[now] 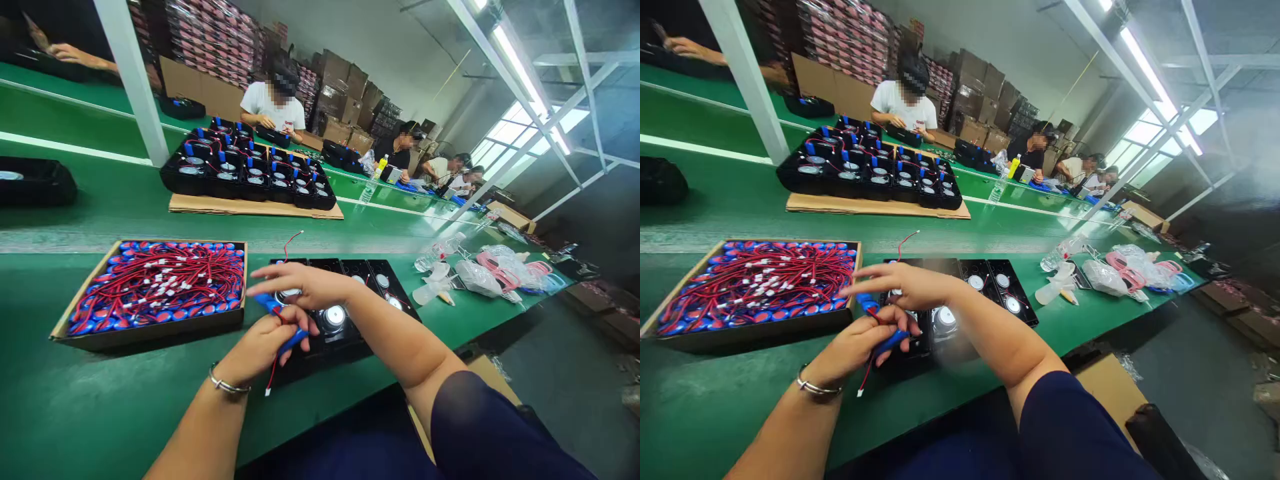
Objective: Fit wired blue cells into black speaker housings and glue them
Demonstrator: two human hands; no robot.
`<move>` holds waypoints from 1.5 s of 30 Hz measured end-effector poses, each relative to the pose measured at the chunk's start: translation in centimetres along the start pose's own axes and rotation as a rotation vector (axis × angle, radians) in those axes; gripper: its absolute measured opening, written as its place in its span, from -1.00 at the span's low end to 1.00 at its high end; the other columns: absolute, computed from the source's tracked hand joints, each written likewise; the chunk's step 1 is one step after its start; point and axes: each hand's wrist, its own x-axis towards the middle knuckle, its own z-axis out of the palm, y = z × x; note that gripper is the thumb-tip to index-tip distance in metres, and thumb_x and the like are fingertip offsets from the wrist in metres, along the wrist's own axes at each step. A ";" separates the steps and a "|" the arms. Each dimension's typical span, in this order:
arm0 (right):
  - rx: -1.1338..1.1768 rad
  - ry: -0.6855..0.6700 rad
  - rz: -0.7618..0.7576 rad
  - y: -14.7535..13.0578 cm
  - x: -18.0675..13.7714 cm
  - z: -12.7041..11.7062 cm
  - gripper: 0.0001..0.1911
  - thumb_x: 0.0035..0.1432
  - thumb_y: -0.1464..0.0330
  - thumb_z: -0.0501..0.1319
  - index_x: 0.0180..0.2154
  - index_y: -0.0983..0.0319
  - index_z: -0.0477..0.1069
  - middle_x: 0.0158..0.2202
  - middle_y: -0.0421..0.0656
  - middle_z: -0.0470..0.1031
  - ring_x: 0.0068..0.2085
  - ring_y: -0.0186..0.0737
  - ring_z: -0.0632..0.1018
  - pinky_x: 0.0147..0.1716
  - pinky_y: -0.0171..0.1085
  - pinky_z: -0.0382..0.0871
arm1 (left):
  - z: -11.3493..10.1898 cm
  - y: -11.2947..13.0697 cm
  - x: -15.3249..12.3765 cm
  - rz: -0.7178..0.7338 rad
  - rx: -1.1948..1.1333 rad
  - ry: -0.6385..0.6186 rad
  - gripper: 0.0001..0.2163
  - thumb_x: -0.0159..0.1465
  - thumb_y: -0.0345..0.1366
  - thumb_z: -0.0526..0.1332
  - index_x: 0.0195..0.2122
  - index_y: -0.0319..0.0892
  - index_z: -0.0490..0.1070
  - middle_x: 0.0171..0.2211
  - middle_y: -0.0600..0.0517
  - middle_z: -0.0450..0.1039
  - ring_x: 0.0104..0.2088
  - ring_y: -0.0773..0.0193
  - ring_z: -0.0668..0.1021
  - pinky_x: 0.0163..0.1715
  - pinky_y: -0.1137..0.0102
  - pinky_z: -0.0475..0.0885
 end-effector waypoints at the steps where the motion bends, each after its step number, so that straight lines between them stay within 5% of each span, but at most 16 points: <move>1: -0.006 -0.077 -0.067 -0.4 -0.1 0.0 -0.55 0.13 0.65 0.10 -0.02 0.15 0.43 0.14 -0.14 0.33 0.10 -0.28 0.36 0.09 -0.26 0.20 | 0.2 0.0 -0.2 -0.019 0.052 -0.100 -0.75 0.17 -0.13 0.13 -0.32 -0.23 0.38 -0.34 -0.09 0.48 -0.60 0.40 0.38 -0.68 0.50 0.26; 3: -0.042 -0.108 -0.099 -0.7 -0.5 0.1 -0.68 0.16 0.61 0.13 -0.14 0.19 0.49 0.07 -0.12 0.43 -0.01 -0.29 0.43 0.06 -0.24 0.23 | 0.6 0.2 -0.5 -0.043 0.122 -0.195 -0.72 0.21 -0.11 0.10 -0.24 -0.23 0.40 -0.30 -0.10 0.48 -0.51 0.35 0.44 -0.66 0.52 0.28; 5: -0.074 0.027 -0.031 -0.5 -1.5 -0.1 -0.78 0.15 0.58 0.16 -0.24 0.21 0.50 -0.05 -0.13 0.51 -0.08 -0.30 0.47 0.03 -0.24 0.26 | 0.9 0.5 -0.5 -0.051 0.126 -0.173 -0.67 0.20 -0.10 0.14 -0.13 -0.21 0.39 -0.19 -0.14 0.47 -0.46 0.32 0.47 -0.68 0.52 0.26; 10: 0.004 0.840 0.495 2.5 -6.8 -3.1 -0.77 0.09 0.37 0.28 -0.16 0.18 0.40 -0.32 -0.25 0.48 -0.29 -0.37 0.50 -0.21 -0.35 0.40 | 0.4 0.9 0.2 0.059 -0.231 0.266 -0.59 0.11 -0.13 0.17 -0.05 -0.23 0.37 -0.15 -0.20 0.47 -0.52 0.36 0.38 -0.69 0.51 0.25; 12: 0.137 0.998 0.704 4.6 -9.2 -4.1 -0.75 0.13 0.32 0.23 -0.12 0.17 0.35 -0.45 -0.32 0.42 -0.46 -0.43 0.46 -0.38 -0.41 0.40 | -0.2 0.9 0.6 0.118 -0.368 0.453 -0.64 0.05 -0.24 0.17 -0.11 -0.24 0.41 -0.15 -0.17 0.48 -0.51 0.37 0.38 -0.66 0.53 0.29; 16: 0.324 0.878 1.046 8.7 -12.4 -3.0 -0.88 0.20 0.41 0.13 -0.19 0.22 0.32 -0.57 -0.33 0.41 -0.56 -0.44 0.46 -0.47 -0.43 0.41 | -1.2 0.6 1.7 0.234 -0.423 0.735 -0.51 -0.16 -0.52 0.24 -0.13 -0.13 0.41 -0.06 -0.01 0.45 -0.36 0.41 0.47 -0.49 0.63 0.42; 20: 0.225 0.788 1.125 10.9 -13.4 0.0 -0.91 0.17 0.40 0.21 -0.24 0.21 0.35 -0.50 -0.28 0.49 -0.50 -0.41 0.52 -0.39 -0.40 0.44 | -1.4 0.4 2.4 0.307 -0.480 0.863 -0.54 -0.16 -0.51 0.31 -0.16 -0.13 0.45 -0.12 0.04 0.44 -0.23 0.37 0.52 -0.29 0.61 0.49; 23: 0.146 0.728 1.112 11.4 -13.6 1.2 -0.91 0.14 0.38 0.26 -0.27 0.19 0.38 -0.41 -0.28 0.53 -0.41 -0.39 0.56 -0.29 -0.39 0.43 | -1.5 0.5 2.4 0.281 -0.495 0.865 -0.64 -0.16 -0.48 0.33 -0.27 -0.19 0.47 -0.19 -0.03 0.47 -0.20 0.30 0.53 -0.27 0.59 0.50; 27: 0.026 0.608 1.083 11.2 -13.6 1.2 -0.87 0.11 0.29 0.30 -0.34 0.20 0.41 -0.38 -0.25 0.54 -0.31 -0.33 0.56 -0.22 -0.36 0.39 | -1.5 0.5 2.4 0.277 -0.494 0.833 -0.59 -0.14 -0.46 0.35 -0.22 -0.03 0.45 -0.07 0.06 0.46 -0.34 0.29 0.53 -0.41 0.40 0.57; 31: -0.017 0.557 1.056 11.1 -13.4 1.1 -0.82 0.20 0.23 0.21 -0.34 0.21 0.41 -0.41 -0.23 0.53 -0.33 -0.32 0.55 -0.24 -0.36 0.37 | -1.6 0.3 2.6 0.229 -0.473 0.850 -0.67 -0.11 -0.48 0.31 -0.27 -0.12 0.48 0.00 0.00 0.44 -0.41 0.41 0.45 -0.54 0.59 0.47; 35: 0.011 0.606 1.080 11.5 -13.4 1.3 -0.86 0.23 0.25 0.19 -0.27 0.18 0.42 -0.40 -0.26 0.53 -0.38 -0.35 0.54 -0.27 -0.37 0.37 | -1.7 0.4 2.6 0.191 -0.506 0.847 -0.62 -0.28 -0.58 0.23 -0.36 -0.24 0.47 -0.13 -0.08 0.50 -0.32 0.38 0.48 -0.43 0.65 0.47; 39: -0.061 0.605 1.048 11.7 -13.4 1.1 -0.83 0.13 0.22 0.28 -0.35 0.18 0.45 -0.40 -0.26 0.53 -0.32 -0.32 0.53 -0.26 -0.38 0.33 | -1.3 0.6 2.4 0.232 -0.438 0.825 -0.55 -0.24 -0.56 0.27 -0.27 -0.11 0.45 -0.21 0.01 0.52 -0.27 0.30 0.54 -0.33 0.52 0.53; 42: -0.080 0.586 1.066 11.7 -13.3 0.9 -0.81 0.09 0.21 0.31 -0.38 0.21 0.47 -0.42 -0.25 0.51 -0.32 -0.33 0.51 -0.29 -0.39 0.30 | -1.2 0.5 2.4 0.276 -0.392 0.802 -0.53 -0.18 -0.51 0.31 -0.20 0.01 0.42 -0.09 0.08 0.48 -0.31 0.25 0.56 -0.35 0.39 0.58; 45: -0.070 0.586 1.094 11.7 -13.2 1.1 -0.81 0.07 0.22 0.32 -0.37 0.21 0.48 -0.43 -0.26 0.50 -0.35 -0.36 0.49 -0.34 -0.41 0.27 | -1.3 0.0 2.5 0.286 -0.344 0.781 -0.57 -0.12 -0.46 0.34 -0.19 0.01 0.43 0.07 0.10 0.39 -0.28 0.28 0.56 -0.45 0.48 0.54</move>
